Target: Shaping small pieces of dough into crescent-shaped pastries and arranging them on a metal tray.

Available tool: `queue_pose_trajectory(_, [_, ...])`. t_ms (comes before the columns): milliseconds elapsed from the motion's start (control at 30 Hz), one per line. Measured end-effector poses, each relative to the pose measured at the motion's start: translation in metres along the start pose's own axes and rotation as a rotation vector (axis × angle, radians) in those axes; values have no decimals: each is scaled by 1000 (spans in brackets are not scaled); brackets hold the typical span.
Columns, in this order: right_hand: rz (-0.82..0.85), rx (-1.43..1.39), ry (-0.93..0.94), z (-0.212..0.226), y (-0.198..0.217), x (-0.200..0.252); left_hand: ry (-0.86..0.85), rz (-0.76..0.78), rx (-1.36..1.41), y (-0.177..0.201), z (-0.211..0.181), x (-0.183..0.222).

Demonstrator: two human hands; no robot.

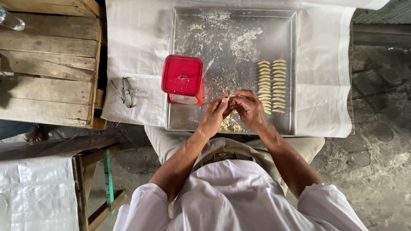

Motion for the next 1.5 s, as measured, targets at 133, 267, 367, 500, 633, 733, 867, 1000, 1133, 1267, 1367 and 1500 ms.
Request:
queue_pose_trajectory(133, [-127,110,87,2,-5,6,12,-13,33,4,13,-3])
queue_pose_trajectory(267, [-160,194,112,-10,-14,18,65,-65,39,14,32,-1])
queue_pose_trajectory(367, [-115,150,90,9,-13,17,42,-120,28,17,28,5])
queue_pose_trajectory(500, [-57,51,-30,-11,-14,26,-9,-81,-122,23,26,9])
queue_pose_trajectory(633, [-24,56,-66,7,-13,23,-154,59,-410,33,16,9])
queue_pose_trajectory(733, [21,73,-103,-11,-20,27,-420,28,-677,46,-35,4])
queue_pose_trajectory(867, [46,71,-200,-34,-21,35,-594,-145,-934,99,-81,-18])
queue_pose_trajectory(1000, [57,96,-268,-44,-29,43,-673,-216,-1003,148,-80,-43])
queue_pose_trajectory(1133, [84,64,-330,-35,-24,38,-702,-166,-971,145,-95,-37])
queue_pose_trajectory(1267, [104,100,-347,-41,-24,38,-753,-239,-965,125,-145,-8])
queue_pose_trajectory(1367, [113,109,-323,-58,-27,50,-878,-285,-1027,131,-144,10])
queue_pose_trajectory(1500, [181,181,-297,-59,-41,51,-888,-154,-989,134,-100,19])
Point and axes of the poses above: each hand's wrist, its own x-axis away from the middle knuckle, its own y-axis out of the back of the hand, z = x × y, the point moved 8 cm from there along -x, towards the middle knuckle, and after that the axes turned 12 degrees about -y, right-handed, at the moved point
